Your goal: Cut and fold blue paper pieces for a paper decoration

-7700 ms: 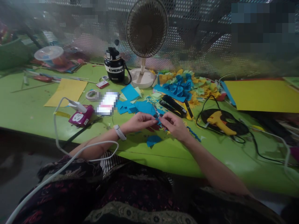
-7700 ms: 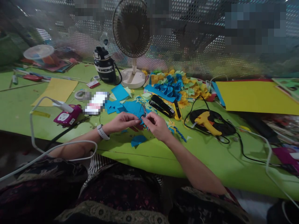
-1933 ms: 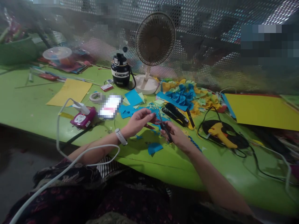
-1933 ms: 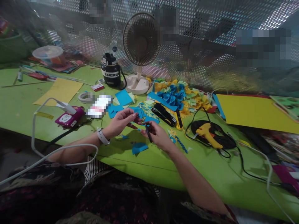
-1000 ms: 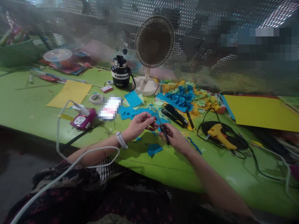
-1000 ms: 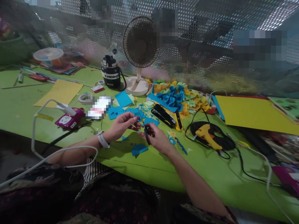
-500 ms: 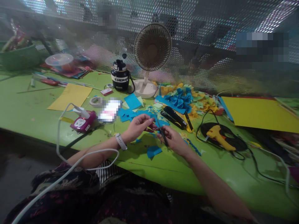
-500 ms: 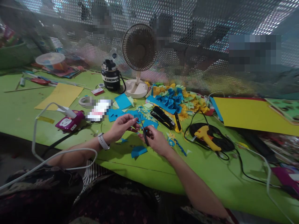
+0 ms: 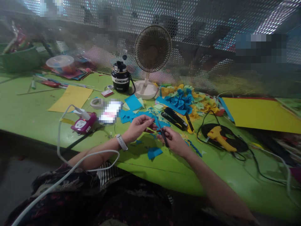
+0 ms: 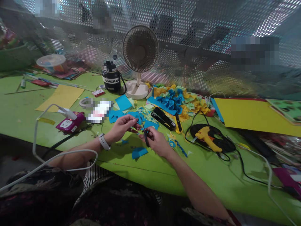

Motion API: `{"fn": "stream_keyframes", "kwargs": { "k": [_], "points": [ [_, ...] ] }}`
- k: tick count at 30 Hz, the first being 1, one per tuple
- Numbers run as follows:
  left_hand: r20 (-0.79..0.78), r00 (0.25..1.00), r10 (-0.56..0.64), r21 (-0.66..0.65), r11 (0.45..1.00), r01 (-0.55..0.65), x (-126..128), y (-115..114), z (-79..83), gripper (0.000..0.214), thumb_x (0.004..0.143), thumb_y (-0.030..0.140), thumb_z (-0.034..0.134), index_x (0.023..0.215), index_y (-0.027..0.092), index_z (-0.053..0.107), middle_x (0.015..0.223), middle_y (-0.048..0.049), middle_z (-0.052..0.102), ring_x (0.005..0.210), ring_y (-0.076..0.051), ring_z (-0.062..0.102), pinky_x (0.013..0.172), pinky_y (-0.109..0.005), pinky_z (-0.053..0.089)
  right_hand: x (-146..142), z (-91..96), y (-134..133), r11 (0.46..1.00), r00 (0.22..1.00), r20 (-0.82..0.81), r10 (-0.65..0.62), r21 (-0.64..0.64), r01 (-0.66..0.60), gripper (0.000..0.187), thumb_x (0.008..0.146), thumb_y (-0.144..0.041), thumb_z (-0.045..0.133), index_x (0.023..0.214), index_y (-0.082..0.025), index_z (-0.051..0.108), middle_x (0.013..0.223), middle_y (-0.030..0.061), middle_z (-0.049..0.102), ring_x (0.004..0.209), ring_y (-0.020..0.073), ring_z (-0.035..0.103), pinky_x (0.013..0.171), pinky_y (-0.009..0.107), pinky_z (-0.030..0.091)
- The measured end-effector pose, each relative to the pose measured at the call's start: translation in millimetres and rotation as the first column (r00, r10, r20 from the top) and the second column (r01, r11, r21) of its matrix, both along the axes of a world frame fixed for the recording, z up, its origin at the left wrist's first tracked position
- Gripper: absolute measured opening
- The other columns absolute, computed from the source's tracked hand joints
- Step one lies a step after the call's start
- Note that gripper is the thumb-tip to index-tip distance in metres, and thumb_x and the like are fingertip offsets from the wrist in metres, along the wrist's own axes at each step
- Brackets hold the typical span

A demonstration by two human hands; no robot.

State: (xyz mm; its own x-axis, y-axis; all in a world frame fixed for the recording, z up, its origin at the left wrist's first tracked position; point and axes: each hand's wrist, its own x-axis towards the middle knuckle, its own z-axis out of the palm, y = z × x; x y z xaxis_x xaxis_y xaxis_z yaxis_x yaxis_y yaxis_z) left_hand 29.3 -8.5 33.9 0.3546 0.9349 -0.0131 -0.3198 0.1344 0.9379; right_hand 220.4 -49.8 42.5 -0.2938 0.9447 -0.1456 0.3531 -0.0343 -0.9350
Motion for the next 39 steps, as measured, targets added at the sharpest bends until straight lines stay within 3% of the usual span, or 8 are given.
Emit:
{"fn": "stream_keyframes", "kwargs": {
  "k": [8,14,21,28,39],
  "points": [
    [-0.003,0.995,-0.104,0.006,0.995,0.104,-1.9,1.5,-0.2,0.049,0.068,0.053,0.082,0.082,0.014,0.057,0.075,-0.0044,0.073,0.070,-0.015,0.072,0.062,-0.026,0.058,5.8,-1.0,1.3,0.999,0.999,-0.001,0.049,-0.001,-0.049,0.037,0.077,-0.048,0.071,0.099,-0.022,0.055,0.072,-0.0020,0.057,0.068,0.0170,0.054,0.061,0.029,0.042],
    [-0.028,0.996,-0.080,0.003,0.997,0.080,-1.9,1.1,0.1,0.047,0.071,0.053,0.080,0.085,0.014,0.058,0.078,-0.0058,0.074,0.072,-0.016,0.073,0.061,-0.025,0.057,7.1,-0.2,1.8,0.999,0.999,0.008,0.037,0.010,-0.037,0.039,0.076,-0.052,0.072,0.095,-0.023,0.055,0.073,-0.0012,0.057,0.071,0.0182,0.056,0.060,0.029,0.042],
    [-0.017,0.997,-0.069,0.009,0.998,0.069,0.1,-2.0,0.8,0.048,0.071,0.055,0.079,0.084,0.014,0.057,0.077,-0.0046,0.074,0.071,-0.015,0.072,0.060,-0.024,0.056,7.1,-4.2,0.5,0.994,0.995,0.015,0.098,0.047,-0.099,0.036,0.084,-0.052,0.065,0.099,-0.023,0.052,0.073,-0.0028,0.050,0.068,0.0149,0.049,0.060,0.028,0.040],
    [-0.003,0.995,-0.098,0.006,0.995,0.098,1.1,-2.6,-0.8,0.048,0.070,0.054,0.080,0.082,0.014,0.056,0.075,-0.0047,0.074,0.068,-0.014,0.072,0.060,-0.023,0.057,8.7,-9.7,2.2,0.994,0.995,-0.004,0.099,0.042,-0.099,0.038,0.086,-0.053,0.063,0.104,-0.022,0.054,0.080,-0.0001,0.056,0.072,0.0157,0.052,0.063,0.028,0.042],
    [-0.020,0.997,-0.076,0.007,0.997,0.076,0.0,-2.3,-0.7,0.047,0.072,0.053,0.079,0.083,0.014,0.056,0.076,-0.0055,0.074,0.070,-0.016,0.072,0.060,-0.023,0.055,8.6,-2.2,2.3,0.994,0.995,0.052,0.081,0.063,-0.084,0.035,0.081,-0.050,0.068,0.100,-0.022,0.058,0.074,-0.0012,0.057,0.068,0.0163,0.052,0.061,0.029,0.040]
  ]
}}
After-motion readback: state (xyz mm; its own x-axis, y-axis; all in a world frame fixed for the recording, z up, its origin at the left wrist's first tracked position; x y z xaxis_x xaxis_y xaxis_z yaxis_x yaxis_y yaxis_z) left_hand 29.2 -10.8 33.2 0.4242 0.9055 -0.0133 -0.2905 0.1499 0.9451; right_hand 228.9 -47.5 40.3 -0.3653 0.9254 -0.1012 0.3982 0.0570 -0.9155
